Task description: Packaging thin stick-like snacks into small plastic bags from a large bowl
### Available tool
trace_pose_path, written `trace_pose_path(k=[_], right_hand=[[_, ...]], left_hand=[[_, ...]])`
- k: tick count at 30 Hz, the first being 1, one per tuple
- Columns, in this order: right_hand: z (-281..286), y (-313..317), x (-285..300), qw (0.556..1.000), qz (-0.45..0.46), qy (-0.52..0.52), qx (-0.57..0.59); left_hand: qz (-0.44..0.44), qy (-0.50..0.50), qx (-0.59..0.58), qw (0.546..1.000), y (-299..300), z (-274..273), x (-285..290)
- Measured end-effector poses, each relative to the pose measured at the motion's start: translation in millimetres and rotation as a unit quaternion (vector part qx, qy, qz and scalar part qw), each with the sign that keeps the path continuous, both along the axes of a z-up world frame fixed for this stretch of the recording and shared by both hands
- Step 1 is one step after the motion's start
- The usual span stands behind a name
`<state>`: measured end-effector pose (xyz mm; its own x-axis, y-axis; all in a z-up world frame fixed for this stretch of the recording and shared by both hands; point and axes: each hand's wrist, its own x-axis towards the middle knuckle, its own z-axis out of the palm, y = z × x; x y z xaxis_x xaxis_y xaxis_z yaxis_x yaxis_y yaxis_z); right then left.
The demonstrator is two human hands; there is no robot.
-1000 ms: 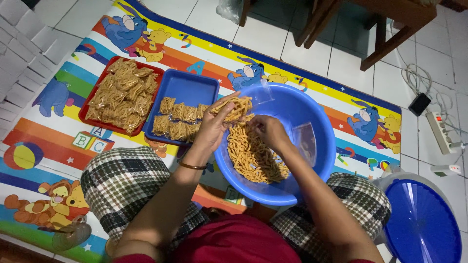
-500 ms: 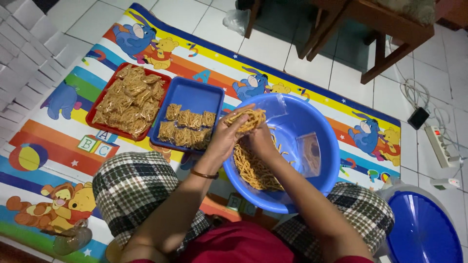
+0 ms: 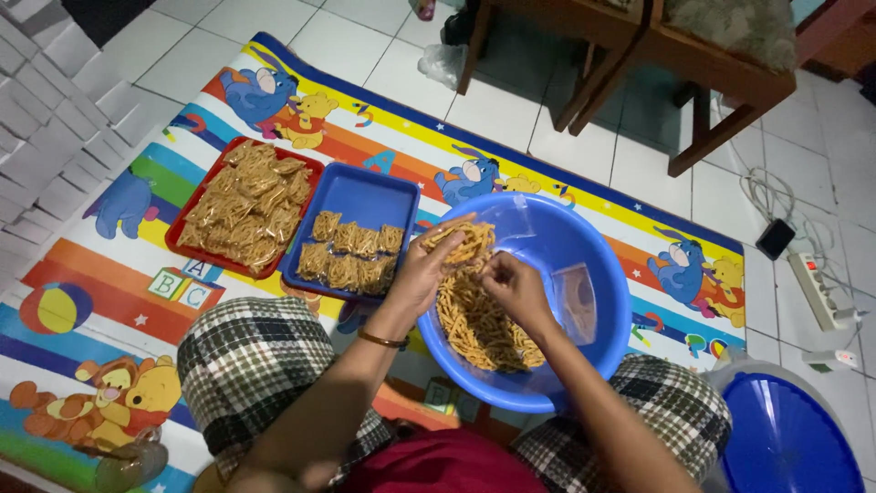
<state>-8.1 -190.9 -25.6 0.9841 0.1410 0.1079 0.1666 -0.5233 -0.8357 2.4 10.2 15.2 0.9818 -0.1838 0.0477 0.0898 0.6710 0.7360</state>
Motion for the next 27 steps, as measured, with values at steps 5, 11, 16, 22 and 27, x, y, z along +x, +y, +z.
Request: trace_pose_path(k=[5,11,16,22,27], right_hand=[[18,-10,-11,0.990,-0.028,0.018,0.134],[49,-37,-6,0.988,-0.079,-0.032,0.128],[99,-44,-18,0.988,-0.117,-0.037,0.095],[111,-52,-16,0.965,-0.158,-0.008,0.210],[109,-55,-14,0.963,-0.136,-0.021,0.233]], left_hand=[[-0.003,0.022,0.001,1.000,-5,-1,-5],[-0.027,0.028,0.020,0.999,-8,-10,-6],[-0.048,0.034,0.024,0.998,-11,-4,-13],[-0.076,0.047,0.031,0.996,-14,-2,-19],[-0.070,0.044,0.015,0.996,-17,-3,-19]])
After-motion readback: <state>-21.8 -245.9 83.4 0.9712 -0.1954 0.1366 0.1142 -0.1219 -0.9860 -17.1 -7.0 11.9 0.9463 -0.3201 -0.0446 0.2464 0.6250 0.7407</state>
